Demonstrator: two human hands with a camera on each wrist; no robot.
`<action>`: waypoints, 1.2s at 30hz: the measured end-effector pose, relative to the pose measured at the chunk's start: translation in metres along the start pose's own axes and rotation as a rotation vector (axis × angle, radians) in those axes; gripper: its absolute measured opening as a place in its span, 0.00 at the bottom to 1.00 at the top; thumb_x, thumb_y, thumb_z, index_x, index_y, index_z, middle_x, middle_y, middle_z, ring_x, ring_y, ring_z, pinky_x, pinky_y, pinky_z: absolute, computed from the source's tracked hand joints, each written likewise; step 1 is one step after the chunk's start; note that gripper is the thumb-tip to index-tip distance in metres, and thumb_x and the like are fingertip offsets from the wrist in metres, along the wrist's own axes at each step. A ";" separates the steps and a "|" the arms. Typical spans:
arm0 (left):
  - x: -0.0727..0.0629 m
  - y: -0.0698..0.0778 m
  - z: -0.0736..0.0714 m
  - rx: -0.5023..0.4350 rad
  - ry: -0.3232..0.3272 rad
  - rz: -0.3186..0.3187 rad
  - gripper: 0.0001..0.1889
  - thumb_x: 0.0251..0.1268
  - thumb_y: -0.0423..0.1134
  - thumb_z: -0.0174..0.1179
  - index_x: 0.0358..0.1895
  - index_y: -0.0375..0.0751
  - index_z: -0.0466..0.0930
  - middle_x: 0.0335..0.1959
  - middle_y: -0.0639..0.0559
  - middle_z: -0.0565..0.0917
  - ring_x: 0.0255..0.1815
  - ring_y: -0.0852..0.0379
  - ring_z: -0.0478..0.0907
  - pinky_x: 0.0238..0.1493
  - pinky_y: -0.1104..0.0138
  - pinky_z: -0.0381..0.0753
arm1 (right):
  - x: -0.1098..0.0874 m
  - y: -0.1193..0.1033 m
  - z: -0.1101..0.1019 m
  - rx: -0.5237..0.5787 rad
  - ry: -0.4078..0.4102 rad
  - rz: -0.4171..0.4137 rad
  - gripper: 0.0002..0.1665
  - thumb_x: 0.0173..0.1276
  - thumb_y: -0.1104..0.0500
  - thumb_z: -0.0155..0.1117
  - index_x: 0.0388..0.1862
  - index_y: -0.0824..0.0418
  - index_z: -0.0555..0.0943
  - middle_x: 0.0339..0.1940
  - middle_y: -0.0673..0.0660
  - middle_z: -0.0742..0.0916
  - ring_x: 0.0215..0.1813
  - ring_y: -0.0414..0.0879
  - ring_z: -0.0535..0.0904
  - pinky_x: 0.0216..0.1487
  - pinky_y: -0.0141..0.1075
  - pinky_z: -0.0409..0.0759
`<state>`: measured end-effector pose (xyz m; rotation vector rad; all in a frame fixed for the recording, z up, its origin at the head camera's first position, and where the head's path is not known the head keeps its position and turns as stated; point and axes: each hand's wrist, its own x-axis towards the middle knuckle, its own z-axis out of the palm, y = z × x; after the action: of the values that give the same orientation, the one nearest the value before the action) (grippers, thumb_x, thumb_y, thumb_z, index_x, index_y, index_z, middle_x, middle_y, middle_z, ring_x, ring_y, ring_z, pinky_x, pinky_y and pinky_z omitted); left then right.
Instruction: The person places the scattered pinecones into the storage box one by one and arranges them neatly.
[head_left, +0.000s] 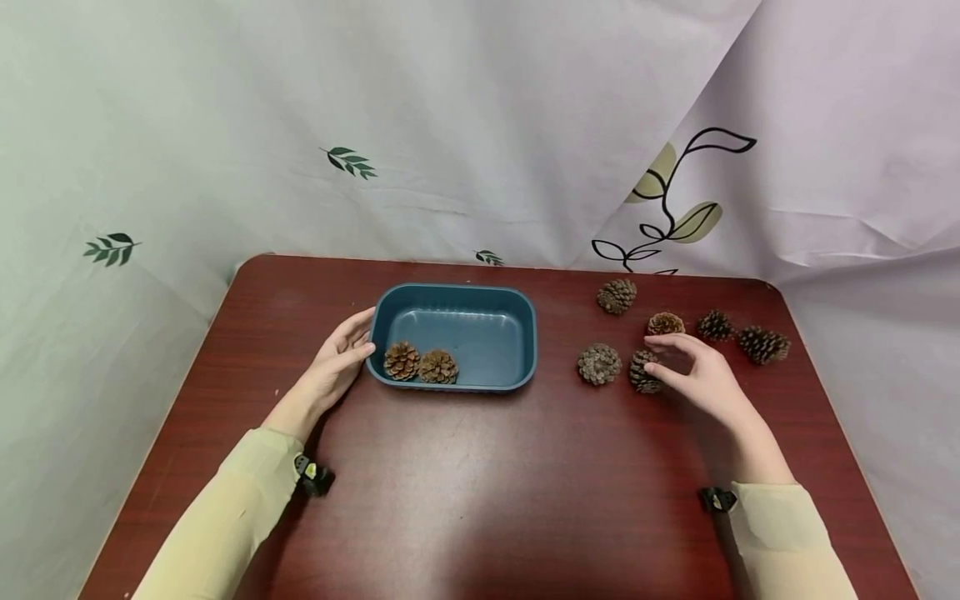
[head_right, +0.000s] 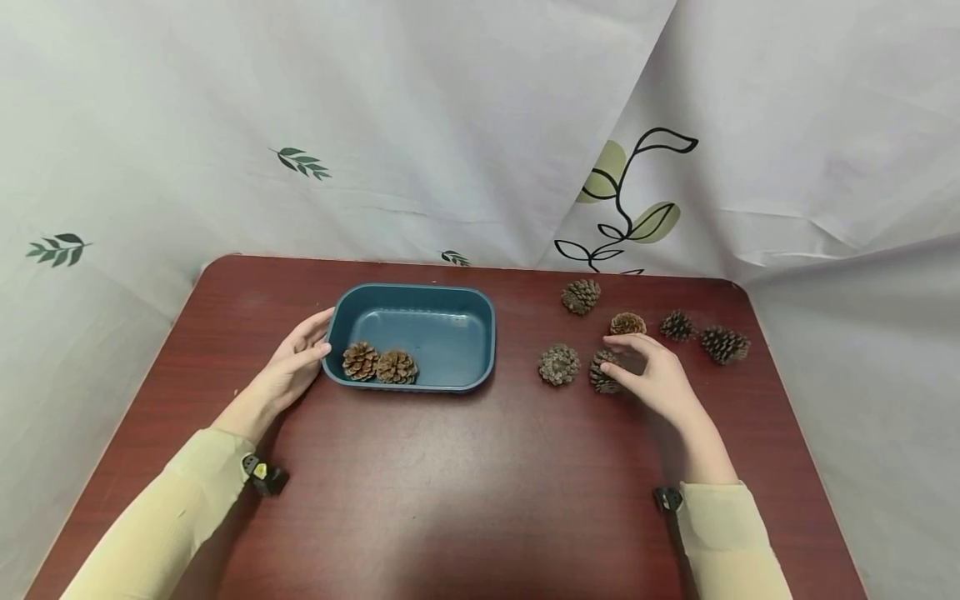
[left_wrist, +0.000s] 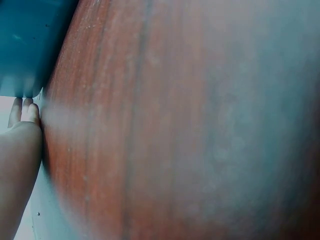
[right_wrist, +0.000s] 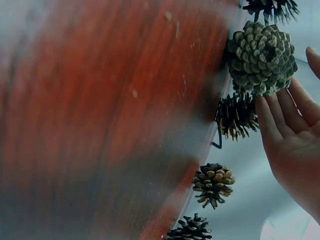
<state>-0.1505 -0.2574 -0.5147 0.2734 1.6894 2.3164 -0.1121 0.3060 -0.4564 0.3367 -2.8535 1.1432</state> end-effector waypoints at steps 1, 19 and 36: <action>0.000 0.000 0.000 0.000 0.001 -0.003 0.32 0.81 0.22 0.49 0.83 0.39 0.58 0.73 0.62 0.75 0.73 0.66 0.72 0.69 0.75 0.75 | 0.000 0.001 -0.001 0.004 -0.017 0.010 0.24 0.70 0.62 0.76 0.63 0.64 0.85 0.57 0.66 0.90 0.50 0.14 0.75 0.54 0.14 0.73; 0.000 0.000 0.000 -0.023 -0.002 0.004 0.31 0.81 0.22 0.50 0.83 0.40 0.59 0.72 0.62 0.76 0.73 0.66 0.73 0.69 0.76 0.75 | 0.003 0.008 -0.002 -0.007 -0.122 0.074 0.29 0.72 0.59 0.75 0.68 0.67 0.81 0.65 0.70 0.84 0.52 0.08 0.68 0.53 0.10 0.69; 0.001 -0.001 0.000 -0.026 -0.002 0.013 0.31 0.80 0.21 0.49 0.82 0.40 0.61 0.71 0.62 0.77 0.72 0.66 0.74 0.68 0.75 0.75 | 0.002 0.009 -0.003 -0.140 -0.196 0.055 0.32 0.66 0.52 0.81 0.66 0.61 0.84 0.63 0.67 0.87 0.67 0.64 0.80 0.64 0.47 0.74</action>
<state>-0.1512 -0.2575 -0.5154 0.2819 1.6604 2.3449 -0.1166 0.3141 -0.4601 0.3851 -3.1101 0.9607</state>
